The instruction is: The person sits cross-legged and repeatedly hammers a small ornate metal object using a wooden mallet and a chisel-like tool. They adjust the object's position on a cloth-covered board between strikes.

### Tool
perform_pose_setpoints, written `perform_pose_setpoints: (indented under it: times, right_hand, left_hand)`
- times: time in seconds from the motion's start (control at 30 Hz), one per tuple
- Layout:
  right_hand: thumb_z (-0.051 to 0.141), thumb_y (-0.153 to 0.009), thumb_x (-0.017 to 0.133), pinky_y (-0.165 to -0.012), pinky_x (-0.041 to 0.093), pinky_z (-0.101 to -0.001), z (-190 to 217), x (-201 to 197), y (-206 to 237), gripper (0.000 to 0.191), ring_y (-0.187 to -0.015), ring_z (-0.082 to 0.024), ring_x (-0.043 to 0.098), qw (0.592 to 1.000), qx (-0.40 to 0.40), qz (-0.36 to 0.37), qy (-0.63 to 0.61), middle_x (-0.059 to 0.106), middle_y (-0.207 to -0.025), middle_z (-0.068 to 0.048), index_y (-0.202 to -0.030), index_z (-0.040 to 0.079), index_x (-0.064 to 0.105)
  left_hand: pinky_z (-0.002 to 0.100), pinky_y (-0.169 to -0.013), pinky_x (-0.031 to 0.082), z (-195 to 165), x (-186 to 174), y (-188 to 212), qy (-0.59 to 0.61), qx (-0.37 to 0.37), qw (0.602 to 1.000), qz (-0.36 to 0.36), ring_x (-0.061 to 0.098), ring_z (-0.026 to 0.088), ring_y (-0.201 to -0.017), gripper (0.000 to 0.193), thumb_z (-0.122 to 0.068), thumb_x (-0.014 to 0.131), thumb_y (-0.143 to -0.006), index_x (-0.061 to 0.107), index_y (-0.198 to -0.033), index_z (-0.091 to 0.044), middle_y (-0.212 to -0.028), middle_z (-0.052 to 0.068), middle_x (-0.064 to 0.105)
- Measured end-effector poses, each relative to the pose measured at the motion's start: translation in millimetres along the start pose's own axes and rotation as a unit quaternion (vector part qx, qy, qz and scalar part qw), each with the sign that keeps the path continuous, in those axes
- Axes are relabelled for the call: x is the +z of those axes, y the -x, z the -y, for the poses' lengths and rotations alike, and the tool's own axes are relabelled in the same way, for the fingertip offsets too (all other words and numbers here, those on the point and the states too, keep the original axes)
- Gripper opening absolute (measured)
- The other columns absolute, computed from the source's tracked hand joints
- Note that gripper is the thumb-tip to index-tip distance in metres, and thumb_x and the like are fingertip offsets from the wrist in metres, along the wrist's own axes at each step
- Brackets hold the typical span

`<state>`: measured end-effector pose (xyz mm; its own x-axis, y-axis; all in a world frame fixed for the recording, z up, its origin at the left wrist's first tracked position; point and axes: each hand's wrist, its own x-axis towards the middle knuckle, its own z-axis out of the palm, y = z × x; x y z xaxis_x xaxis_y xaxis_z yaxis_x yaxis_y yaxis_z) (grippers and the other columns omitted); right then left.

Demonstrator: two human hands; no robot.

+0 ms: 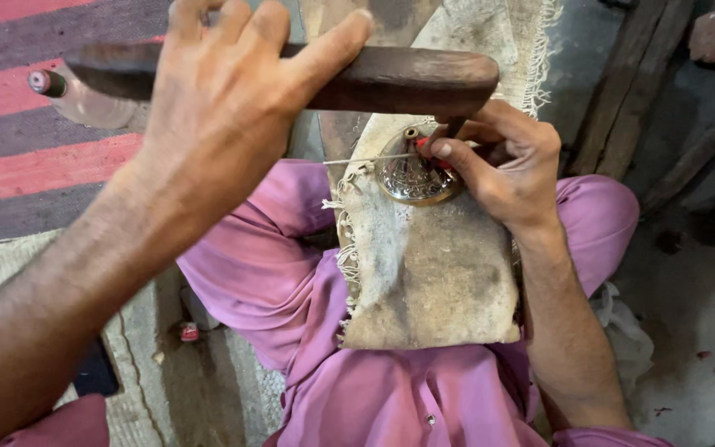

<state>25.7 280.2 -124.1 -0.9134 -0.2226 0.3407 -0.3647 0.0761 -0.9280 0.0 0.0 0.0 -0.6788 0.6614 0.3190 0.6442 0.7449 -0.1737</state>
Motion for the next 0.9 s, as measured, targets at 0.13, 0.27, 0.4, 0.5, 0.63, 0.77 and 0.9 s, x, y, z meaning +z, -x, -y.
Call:
perform_pose_setpoints:
  times: [0.13, 0.27, 0.4, 0.5, 0.63, 0.77, 0.9]
  right_hand:
    - [-0.002, -0.101, 0.077, -0.078, 0.069, -0.0248, -14.3, 19.3, 11.1, 0.026, -0.092, -0.019, 0.079, 1.000, -0.021, 0.019, 0.009, 0.077, -0.104, -0.014, -0.125, -0.002, 0.068]
    - [-0.003, -0.101, 0.077, -0.081, 0.069, -0.0256, -14.9, 40.4, 20.7, 0.027, -0.094, -0.019, 0.078, 1.000, -0.016, 0.023, 0.010, 0.075, -0.108, -0.015, -0.126, -0.003, 0.068]
    - [-0.006, -0.101, 0.073, -0.080, 0.067, -0.0235, -17.5, 51.0, 24.3, 0.031, -0.094, -0.018, 0.078, 1.000, 0.010, 0.026, -0.009, 0.077, -0.105, -0.012, -0.130, -0.004, 0.066]
    - [-0.008, -0.103, 0.075, -0.082, 0.069, -0.0256, -20.9, 57.0, 28.5, 0.024, -0.094, -0.019, 0.078, 1.000, -0.002, 0.029, 0.011, 0.075, -0.103, -0.014, -0.126, -0.004, 0.068]
    - [-0.006, -0.102, 0.074, -0.077, 0.067, -0.0235, -22.3, 65.9, 29.7, 0.029, -0.090, -0.016, 0.078, 0.999, -0.006, 0.034, -0.012, 0.076, -0.107, -0.012, -0.130, -0.003, 0.066]
    - [-0.005, -0.104, 0.072, -0.080, 0.067, -0.0246, -25.7, 67.2, 35.2, 0.026, -0.092, -0.017, 0.078, 0.999, 0.004, 0.032, -0.025, 0.076, -0.104, -0.013, -0.130, -0.004, 0.067]
    - [-0.005, -0.105, 0.072, -0.084, 0.069, -0.0277, -28.4, 68.5, 34.6, 0.024, -0.094, -0.019, 0.078, 0.998, -0.011, 0.030, -0.046, 0.074, -0.110, -0.014, -0.128, -0.004, 0.066]
  left_hand:
    - [0.052, -0.092, 0.047, 5.9, 10.3, 32.6, 0.184, -0.036, 0.982, -0.009, 0.062, 0.037, -0.112, 0.055, -0.002, 0.067, -0.095, 0.052, -0.146, -0.012, -0.119, 0.018, 0.062]
    - [0.051, -0.097, 0.047, 13.4, 12.7, 55.6, 0.193, -0.025, 0.980, -0.035, 0.061, 0.038, -0.119, 0.053, 0.002, 0.063, -0.092, 0.052, -0.142, -0.009, -0.124, 0.019, 0.062]
    - [0.052, -0.089, 0.048, 12.3, 17.0, 67.1, 0.046, -0.019, 0.998, -0.037, 0.066, 0.035, -0.107, 0.043, 0.000, 0.068, -0.097, 0.061, -0.137, -0.016, -0.113, 0.016, 0.064]
    - [0.050, -0.092, 0.047, 18.5, 20.1, 72.9, 0.216, -0.059, 0.975, 0.000, 0.061, 0.039, -0.114, 0.057, 0.000, 0.063, -0.091, 0.056, -0.146, -0.012, -0.126, 0.018, 0.062]
    - [0.050, -0.088, 0.048, 17.4, 23.8, 83.4, 0.086, -0.023, 0.995, -0.039, 0.064, 0.034, -0.109, 0.044, 0.000, 0.066, -0.096, 0.061, -0.137, -0.016, -0.114, 0.014, 0.064]
    - [0.048, -0.089, 0.048, 17.1, 30.9, 87.8, 0.066, -0.011, 0.996, -0.056, 0.064, 0.034, -0.113, 0.042, 0.001, 0.064, -0.097, 0.060, -0.136, -0.016, -0.119, 0.014, 0.064]
    - [0.048, -0.091, 0.047, 21.2, 34.3, 87.1, 0.098, -0.014, 0.994, -0.054, 0.062, 0.034, -0.112, 0.042, 0.001, 0.062, -0.098, 0.061, -0.137, -0.015, -0.116, 0.014, 0.063]
